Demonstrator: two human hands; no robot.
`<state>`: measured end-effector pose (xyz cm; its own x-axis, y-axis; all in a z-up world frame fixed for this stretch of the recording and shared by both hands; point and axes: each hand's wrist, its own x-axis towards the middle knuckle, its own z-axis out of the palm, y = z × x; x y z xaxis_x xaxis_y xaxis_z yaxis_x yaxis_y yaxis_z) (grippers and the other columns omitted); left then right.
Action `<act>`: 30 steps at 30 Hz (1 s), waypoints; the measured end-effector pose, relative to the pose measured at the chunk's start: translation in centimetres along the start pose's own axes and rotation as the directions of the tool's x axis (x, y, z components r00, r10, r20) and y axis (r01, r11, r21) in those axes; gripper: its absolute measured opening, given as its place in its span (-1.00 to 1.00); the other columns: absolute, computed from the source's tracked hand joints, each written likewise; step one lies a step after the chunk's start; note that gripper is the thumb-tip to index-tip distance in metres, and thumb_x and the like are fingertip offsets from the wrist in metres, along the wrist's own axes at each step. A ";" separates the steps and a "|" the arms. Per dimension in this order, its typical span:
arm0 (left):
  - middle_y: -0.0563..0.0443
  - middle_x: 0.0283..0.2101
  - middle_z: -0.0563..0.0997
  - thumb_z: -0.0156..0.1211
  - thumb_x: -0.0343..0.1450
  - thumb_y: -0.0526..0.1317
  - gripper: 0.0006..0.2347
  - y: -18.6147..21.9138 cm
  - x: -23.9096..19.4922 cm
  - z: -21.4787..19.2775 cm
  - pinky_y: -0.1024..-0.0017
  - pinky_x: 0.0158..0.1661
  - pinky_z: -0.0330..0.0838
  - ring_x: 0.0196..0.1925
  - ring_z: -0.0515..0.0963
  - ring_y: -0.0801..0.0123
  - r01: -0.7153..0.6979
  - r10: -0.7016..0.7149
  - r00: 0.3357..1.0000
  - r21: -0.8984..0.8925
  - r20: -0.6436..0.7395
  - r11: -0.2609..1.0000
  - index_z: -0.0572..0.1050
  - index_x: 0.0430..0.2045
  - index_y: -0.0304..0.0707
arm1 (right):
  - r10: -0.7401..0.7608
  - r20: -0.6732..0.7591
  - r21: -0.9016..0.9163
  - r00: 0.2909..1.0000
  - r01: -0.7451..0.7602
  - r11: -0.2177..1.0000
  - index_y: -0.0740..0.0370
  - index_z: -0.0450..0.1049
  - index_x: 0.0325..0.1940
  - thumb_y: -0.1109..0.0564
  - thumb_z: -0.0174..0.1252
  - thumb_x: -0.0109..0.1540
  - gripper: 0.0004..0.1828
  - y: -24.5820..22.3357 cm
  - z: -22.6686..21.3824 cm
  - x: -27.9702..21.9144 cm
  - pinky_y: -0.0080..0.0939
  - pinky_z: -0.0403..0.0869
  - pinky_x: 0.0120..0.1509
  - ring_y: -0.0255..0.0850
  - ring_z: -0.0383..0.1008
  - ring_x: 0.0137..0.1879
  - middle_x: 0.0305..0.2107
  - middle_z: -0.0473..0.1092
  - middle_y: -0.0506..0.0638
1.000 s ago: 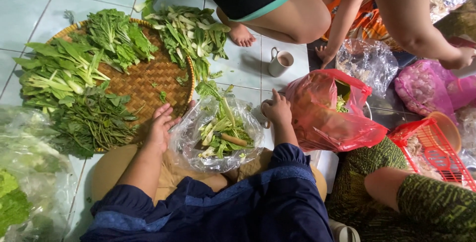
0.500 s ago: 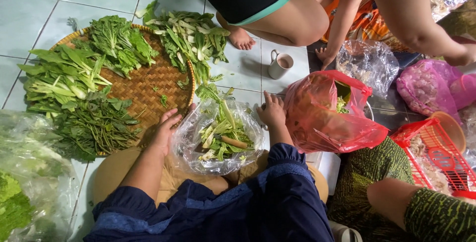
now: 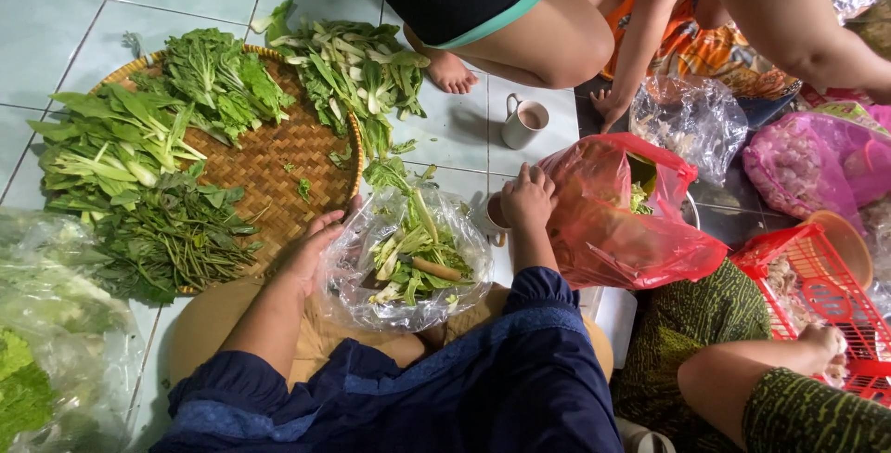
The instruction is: The person sits on the floor and sorts leafy green vegetables by hand, separating leaves and stems into a woven tray and a plastic bag. The person handles the vegetables one at a time, placing the separated parts into designated containers.
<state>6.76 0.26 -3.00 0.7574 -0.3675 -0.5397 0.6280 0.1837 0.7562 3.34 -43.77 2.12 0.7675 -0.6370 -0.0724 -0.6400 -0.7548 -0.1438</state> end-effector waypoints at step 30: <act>-0.33 0.13 0.52 0.25 0.32 -0.06 -0.46 1.3 -1.6 1.4 -0.08 -0.27 0.60 -0.01 0.61 -0.16 0.029 -0.030 0.999 0.030 0.042 0.999 0.33 0.25 0.13 | 0.010 0.001 0.001 1.000 -0.010 1.000 -0.16 0.15 0.56 -0.23 -0.18 0.31 -0.30 0.4 0.2 0.2 0.19 0.28 0.35 -0.02 0.07 0.43 0.38 0.13 -0.07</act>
<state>6.10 -0.17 -0.62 0.7301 -0.4105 -0.5463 0.6438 0.1455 0.7512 3.23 -44.18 1.82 0.7609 -0.6445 -0.0751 -0.6478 -0.7480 -0.1442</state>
